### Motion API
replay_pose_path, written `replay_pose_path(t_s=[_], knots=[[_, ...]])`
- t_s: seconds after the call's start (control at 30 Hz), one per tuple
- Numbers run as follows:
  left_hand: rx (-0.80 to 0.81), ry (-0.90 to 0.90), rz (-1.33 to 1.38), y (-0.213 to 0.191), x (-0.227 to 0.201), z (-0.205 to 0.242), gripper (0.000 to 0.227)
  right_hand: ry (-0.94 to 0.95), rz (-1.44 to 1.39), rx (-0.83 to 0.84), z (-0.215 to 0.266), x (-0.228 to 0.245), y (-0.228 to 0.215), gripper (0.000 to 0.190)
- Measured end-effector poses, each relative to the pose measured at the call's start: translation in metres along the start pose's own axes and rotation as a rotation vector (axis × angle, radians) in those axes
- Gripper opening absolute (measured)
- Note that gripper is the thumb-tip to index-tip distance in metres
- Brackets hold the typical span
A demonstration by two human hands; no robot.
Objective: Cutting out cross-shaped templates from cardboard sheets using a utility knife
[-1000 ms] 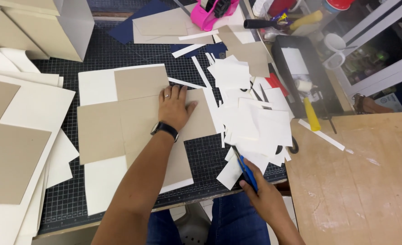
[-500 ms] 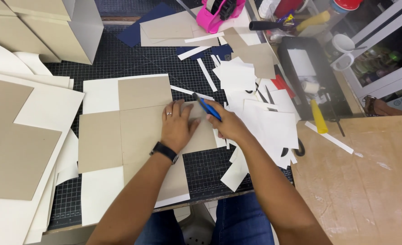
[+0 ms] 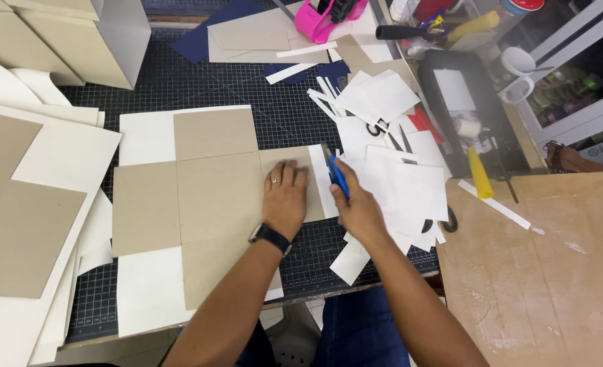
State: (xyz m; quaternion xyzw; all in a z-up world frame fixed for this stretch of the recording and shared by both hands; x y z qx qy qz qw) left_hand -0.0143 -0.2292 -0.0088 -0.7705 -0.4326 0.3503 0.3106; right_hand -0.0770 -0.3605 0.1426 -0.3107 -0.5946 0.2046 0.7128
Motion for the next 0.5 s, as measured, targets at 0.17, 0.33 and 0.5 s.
replay_pose_path(t_s=[0.17,0.33,0.5], knots=[[-0.035,0.001,-0.053,0.009,-0.001,0.005,0.025,-0.085,0.191,0.037,-0.024,-0.014,0.022,0.054],[-0.023,0.005,-0.065,0.006,-0.001,0.002,0.024,-0.056,0.288,0.063,-0.029,-0.012,0.026,0.054],[-0.045,-0.013,-0.053,0.005,-0.002,0.001,0.024,-0.072,0.318,0.067,-0.029,-0.013,0.028,0.053]])
Point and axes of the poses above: each hand's wrist, its own z-axis away from the middle knuckle, its own y-axis out of the palm, x = y × z, the point moved 2 cm from there along -z, towards the middle knuckle, and after that the axes turned 10 degrees about -x, right-handed, at the moved point
